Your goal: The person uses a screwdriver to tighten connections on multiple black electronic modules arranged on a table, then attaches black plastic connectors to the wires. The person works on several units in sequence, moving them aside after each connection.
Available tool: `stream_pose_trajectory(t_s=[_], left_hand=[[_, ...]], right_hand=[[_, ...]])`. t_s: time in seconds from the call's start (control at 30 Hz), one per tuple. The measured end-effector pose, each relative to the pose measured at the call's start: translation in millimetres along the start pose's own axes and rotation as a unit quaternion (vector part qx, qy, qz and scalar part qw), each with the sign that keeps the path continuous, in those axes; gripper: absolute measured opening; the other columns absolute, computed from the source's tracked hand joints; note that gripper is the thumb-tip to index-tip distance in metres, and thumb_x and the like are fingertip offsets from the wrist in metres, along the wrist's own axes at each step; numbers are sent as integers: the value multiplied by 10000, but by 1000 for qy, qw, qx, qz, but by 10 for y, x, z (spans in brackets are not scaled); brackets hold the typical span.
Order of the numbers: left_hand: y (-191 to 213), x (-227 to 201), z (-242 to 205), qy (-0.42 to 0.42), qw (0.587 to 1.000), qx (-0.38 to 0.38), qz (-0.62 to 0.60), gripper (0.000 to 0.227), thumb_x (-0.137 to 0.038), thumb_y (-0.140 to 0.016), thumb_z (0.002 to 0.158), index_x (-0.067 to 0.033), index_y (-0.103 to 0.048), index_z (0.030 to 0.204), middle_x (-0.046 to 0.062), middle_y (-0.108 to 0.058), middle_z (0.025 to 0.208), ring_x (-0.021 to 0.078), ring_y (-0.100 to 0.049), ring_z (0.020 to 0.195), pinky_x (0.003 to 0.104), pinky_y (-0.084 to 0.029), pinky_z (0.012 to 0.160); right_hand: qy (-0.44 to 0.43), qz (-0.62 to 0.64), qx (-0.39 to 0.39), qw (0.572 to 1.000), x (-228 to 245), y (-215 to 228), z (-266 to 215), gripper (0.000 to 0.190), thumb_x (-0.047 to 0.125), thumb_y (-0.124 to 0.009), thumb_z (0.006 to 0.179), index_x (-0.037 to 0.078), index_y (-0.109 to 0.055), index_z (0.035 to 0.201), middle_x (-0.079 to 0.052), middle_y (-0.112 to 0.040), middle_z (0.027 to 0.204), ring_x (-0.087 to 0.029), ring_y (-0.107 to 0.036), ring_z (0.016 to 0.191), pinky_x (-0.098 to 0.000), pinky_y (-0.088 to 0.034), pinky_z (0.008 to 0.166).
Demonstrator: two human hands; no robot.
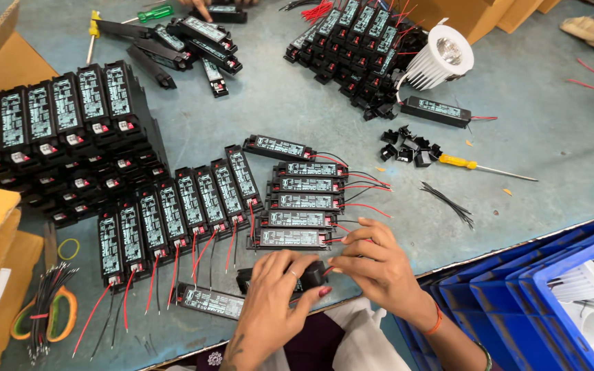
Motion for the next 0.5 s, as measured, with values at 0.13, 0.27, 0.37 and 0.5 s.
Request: stream_pose_trajectory(t_s=[0.13, 0.27, 0.37, 0.5], left_hand=[[47, 2, 39, 12, 996, 12, -84, 354, -261, -789, 860, -74, -642, 1122, 110, -711, 1044, 343, -651, 1022, 442, -476, 912], [-60, 132, 28, 120, 989, 37, -79, 425, -289, -833, 788, -62, -618, 1076, 113, -719, 943, 344, -683, 924, 433, -515, 806], [-76, 123, 43, 112, 989, 27, -94, 425, -266, -829, 775, -72, -649, 1108, 118, -731, 974, 338, -700, 940, 419, -530, 816], [2, 27, 49, 25, 992, -10, -119, 367, -208, -801, 814, -65, -689, 1133, 116, -747, 1062, 330, -679, 1040, 419, -492, 923]], right_hand=[[29, 2, 6, 1000, 92, 29, 131, 215, 117, -792, 766, 145, -792, 979, 28, -682, 900, -209, -639, 1050, -533, -416, 1127], [76, -13, 10, 997, 202, 55, 194, 276, 74, -747, 704, 127, -794, 971, 19, -684, 902, -219, -639, 1050, -579, -388, 1133], [105, -30, -14, 994, 307, 60, 215, 250, 98, -759, 749, 118, -790, 996, 25, -680, 905, -201, -639, 1035, -593, -380, 1138], [92, -15, -23, 995, 308, 105, 244, 267, 72, -729, 733, 111, -786, 991, 24, -686, 899, -211, -648, 1016, -599, -374, 1138]])
Point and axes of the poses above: each hand's wrist, its own z-axis towards the middle knuckle, its own y-axis out of the back of the hand, x = y × z, the point moved 6 cm from there along z, towards the middle knuckle
